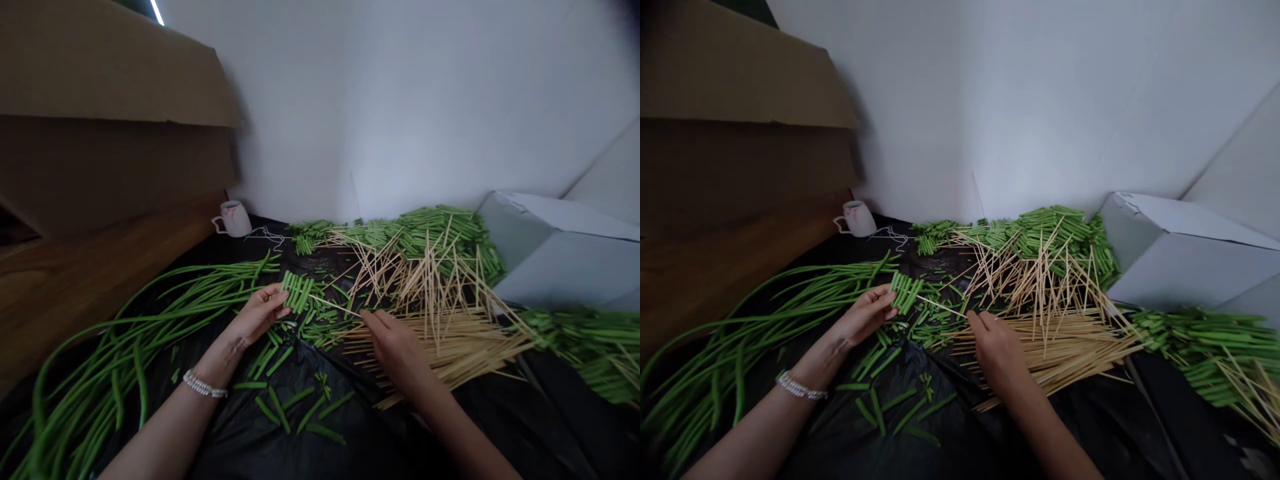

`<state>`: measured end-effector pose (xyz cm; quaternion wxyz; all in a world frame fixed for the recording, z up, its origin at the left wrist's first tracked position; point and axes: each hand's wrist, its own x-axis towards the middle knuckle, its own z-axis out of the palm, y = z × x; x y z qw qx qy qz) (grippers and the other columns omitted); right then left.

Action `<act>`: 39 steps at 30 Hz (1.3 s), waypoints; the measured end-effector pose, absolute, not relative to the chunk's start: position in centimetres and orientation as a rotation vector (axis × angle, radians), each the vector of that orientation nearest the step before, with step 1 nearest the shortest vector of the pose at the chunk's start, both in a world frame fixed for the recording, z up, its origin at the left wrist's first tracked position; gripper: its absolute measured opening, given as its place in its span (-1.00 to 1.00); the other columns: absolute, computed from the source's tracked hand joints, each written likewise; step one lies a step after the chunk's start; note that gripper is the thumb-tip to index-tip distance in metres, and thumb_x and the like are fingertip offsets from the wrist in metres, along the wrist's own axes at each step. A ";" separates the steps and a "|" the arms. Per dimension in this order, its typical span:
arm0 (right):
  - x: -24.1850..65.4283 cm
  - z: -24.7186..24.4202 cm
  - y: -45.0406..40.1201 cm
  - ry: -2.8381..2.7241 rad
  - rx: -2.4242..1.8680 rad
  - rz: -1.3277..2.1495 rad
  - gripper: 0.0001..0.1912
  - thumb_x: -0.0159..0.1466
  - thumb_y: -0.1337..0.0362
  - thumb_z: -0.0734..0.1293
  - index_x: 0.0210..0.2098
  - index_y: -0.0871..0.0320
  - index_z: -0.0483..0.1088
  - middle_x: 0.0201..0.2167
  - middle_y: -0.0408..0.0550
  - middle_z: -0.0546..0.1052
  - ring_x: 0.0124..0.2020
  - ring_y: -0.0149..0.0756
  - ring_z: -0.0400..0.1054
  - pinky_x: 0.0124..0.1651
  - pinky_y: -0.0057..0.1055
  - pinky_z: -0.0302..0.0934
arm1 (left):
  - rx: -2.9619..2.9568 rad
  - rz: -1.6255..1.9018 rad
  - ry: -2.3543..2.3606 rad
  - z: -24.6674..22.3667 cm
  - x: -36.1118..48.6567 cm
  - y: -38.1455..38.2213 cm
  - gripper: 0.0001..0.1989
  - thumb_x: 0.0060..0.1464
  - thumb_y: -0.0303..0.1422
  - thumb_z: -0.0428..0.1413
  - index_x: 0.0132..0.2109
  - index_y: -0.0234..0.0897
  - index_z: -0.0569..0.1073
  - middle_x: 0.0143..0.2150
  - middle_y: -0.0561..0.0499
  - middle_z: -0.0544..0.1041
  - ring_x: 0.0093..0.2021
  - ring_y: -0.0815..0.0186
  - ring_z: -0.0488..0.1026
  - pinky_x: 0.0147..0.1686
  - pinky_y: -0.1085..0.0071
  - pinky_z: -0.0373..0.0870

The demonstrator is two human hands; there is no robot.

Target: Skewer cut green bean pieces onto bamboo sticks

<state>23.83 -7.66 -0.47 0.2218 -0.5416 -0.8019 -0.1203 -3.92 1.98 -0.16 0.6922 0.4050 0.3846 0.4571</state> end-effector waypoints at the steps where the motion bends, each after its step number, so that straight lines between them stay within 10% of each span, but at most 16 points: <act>1: 24.1 -0.3 -7.6 -2.219 -1.511 -0.407 -0.59 0.21 0.55 0.13 -0.01 0.24 0.38 -0.31 0.06 0.51 -0.32 -0.20 0.39 -0.28 -0.34 0.28 | 0.899 1.024 0.857 -0.2 -4.1 2.1 -0.76 -0.16 -0.38 0.35 -0.30 -0.34 0.52 -0.43 0.09 0.49 -0.47 0.51 0.45 -0.39 0.60 0.45; 8: 26.4 -0.6 -6.8 -2.019 -1.533 -0.415 -0.62 0.23 0.52 0.12 -0.03 0.25 0.39 -0.23 0.10 0.53 -0.24 -0.16 0.41 -0.22 -0.30 0.30 | 0.972 0.928 0.737 -0.5 -4.9 2.0 -0.58 -0.21 -0.35 0.37 -0.13 -0.30 0.53 -0.29 -0.07 0.60 -0.31 0.32 0.55 -0.28 0.51 0.47; 15: 28.3 0.3 -5.6 -1.166 -1.348 0.572 -0.69 0.30 0.10 0.21 -0.15 0.20 0.41 -0.38 0.01 0.54 -0.43 -0.25 0.47 -0.46 -0.37 0.36 | 1.034 0.815 0.631 -0.2 -4.9 1.5 -0.56 -0.10 -0.31 0.31 -0.02 -0.28 0.52 -0.21 -0.15 0.61 -0.21 0.23 0.54 -0.17 0.41 0.44; 23: 29.3 0.4 -5.0 -0.849 -1.178 0.988 -0.57 0.10 -0.01 0.41 -0.24 0.24 0.45 -0.60 -0.20 0.44 -0.80 -0.63 0.01 -0.77 -0.60 -0.19 | 1.022 0.789 0.629 -0.5 -4.9 1.4 -0.62 -0.02 -0.32 0.25 -0.01 -0.28 0.52 -0.19 -0.15 0.60 -0.19 0.24 0.52 -0.11 0.37 0.40; 33: 29.8 0.3 -5.0 -0.781 -1.039 0.883 -0.59 0.05 0.17 0.47 -0.13 0.10 0.38 -0.08 0.02 0.51 -0.08 -0.20 0.44 -0.13 -0.30 0.39 | 1.006 0.813 0.625 0.1 -4.6 1.1 -0.61 -0.04 -0.31 0.26 -0.04 -0.35 0.52 -0.21 -0.18 0.60 -0.21 0.24 0.54 -0.18 0.40 0.42; 39: 29.9 0.9 -5.7 -1.140 -1.434 0.162 -0.64 0.21 0.14 0.31 -0.04 0.14 0.39 0.08 0.17 0.34 -0.28 -0.26 0.43 -0.34 -0.30 0.38 | 0.958 0.887 0.659 0.2 -4.8 1.4 -0.65 -0.01 -0.31 0.24 -0.06 -0.37 0.52 -0.22 -0.16 0.59 -0.22 0.28 0.53 -0.18 0.41 0.42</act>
